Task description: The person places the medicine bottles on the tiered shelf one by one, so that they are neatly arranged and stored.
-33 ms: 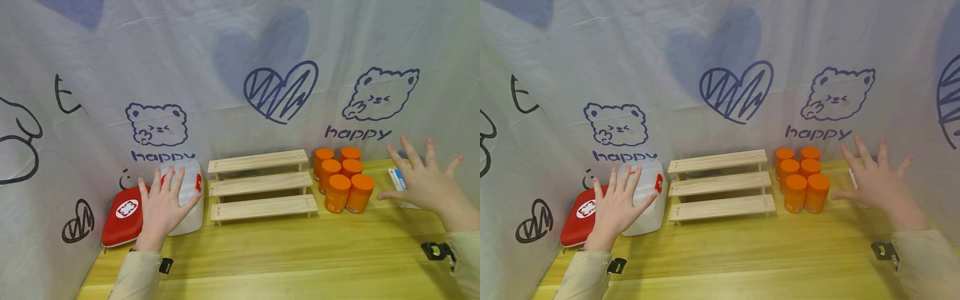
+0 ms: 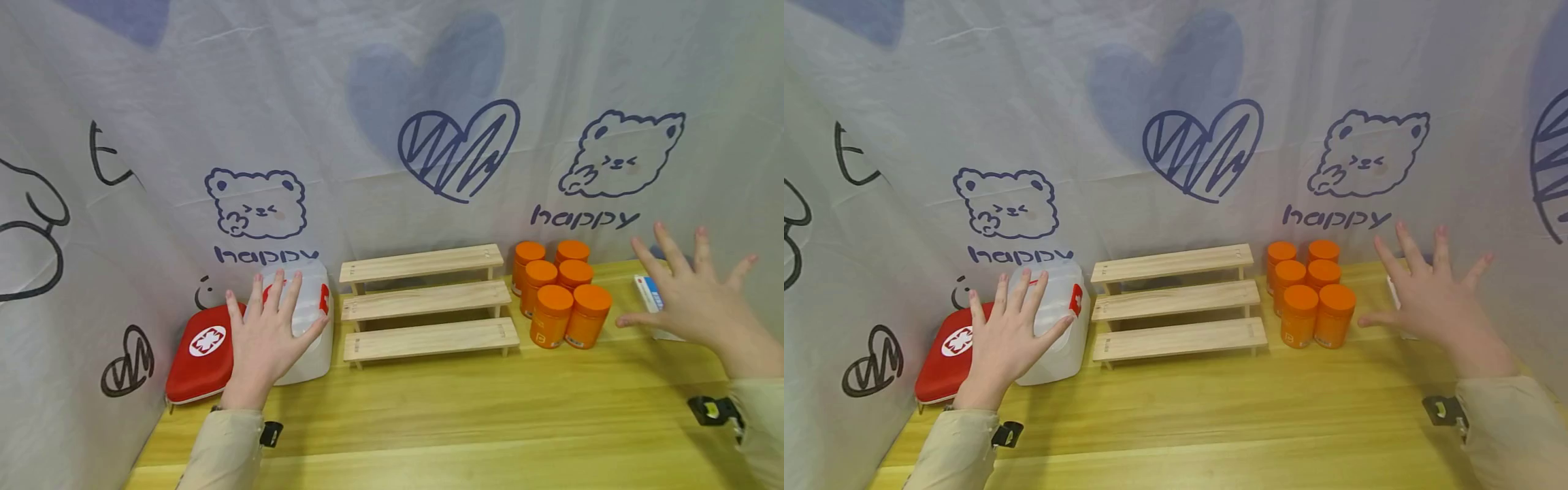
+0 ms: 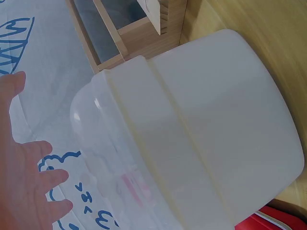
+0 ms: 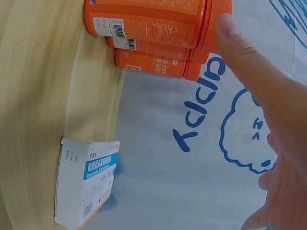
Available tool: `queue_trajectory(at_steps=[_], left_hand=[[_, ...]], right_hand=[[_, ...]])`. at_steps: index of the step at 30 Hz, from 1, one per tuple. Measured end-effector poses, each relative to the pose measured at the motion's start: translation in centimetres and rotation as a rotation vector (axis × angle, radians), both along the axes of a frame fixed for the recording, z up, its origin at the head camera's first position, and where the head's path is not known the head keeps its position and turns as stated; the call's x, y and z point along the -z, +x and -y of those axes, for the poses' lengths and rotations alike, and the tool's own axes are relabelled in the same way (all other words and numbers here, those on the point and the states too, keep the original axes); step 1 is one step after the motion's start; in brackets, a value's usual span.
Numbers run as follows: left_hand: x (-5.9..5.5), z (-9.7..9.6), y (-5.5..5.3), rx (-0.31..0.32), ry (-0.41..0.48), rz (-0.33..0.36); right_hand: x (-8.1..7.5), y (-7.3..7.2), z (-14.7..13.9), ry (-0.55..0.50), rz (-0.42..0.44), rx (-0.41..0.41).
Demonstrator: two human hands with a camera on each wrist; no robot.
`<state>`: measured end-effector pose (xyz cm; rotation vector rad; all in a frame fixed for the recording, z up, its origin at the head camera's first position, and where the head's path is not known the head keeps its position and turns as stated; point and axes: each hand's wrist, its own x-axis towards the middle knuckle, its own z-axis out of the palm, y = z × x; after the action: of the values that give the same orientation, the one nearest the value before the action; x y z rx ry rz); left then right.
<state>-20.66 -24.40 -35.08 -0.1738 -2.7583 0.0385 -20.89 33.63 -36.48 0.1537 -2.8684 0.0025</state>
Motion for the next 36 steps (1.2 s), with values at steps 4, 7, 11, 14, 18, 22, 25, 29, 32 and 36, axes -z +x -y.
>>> queue_trajectory(at_steps=[4, 7, 11, 14, 18, 22, 25, 29, 32, 36], left_hand=[[-0.1, 0.0, 0.0, 0.005, -0.003, 0.0], [-0.1, 0.1, 0.0, 0.01, -0.005, 0.002], [-0.3, -0.1, 0.1, 0.023, -0.003, 0.0], [-0.4, -0.3, 0.2, 0.04, 0.001, -0.013], [-0.5, -0.5, 0.3, 0.064, 0.011, -0.031], [-0.4, -0.8, 0.2, 0.08, 0.015, -0.04], [-0.4, -0.9, 0.2, 0.098, 0.015, -0.048], [0.1, -1.4, 0.5, 0.186, 0.02, -0.092], [0.8, -2.0, 0.6, 0.29, 0.027, -0.139], [1.7, -3.3, 1.0, 0.423, 0.064, -0.18]], right_hand=[[0.2, 0.0, -0.1, -0.006, 0.006, -0.009], [0.4, -0.1, -0.2, -0.011, 0.013, -0.018], [0.5, -0.1, -0.3, -0.028, 0.02, -0.017], [0.4, 0.0, -0.2, -0.039, 0.019, -0.015], [0.4, 0.0, -0.2, -0.031, 0.01, -0.026], [0.4, 0.1, -0.1, -0.026, 0.006, -0.039], [0.4, 0.1, 0.0, -0.032, 0.007, -0.049], [0.6, -0.1, 0.2, -0.039, 0.006, -0.068], [0.9, -0.3, 0.3, -0.039, 0.007, -0.087], [1.3, -0.5, 0.4, -0.046, 0.004, -0.123]])
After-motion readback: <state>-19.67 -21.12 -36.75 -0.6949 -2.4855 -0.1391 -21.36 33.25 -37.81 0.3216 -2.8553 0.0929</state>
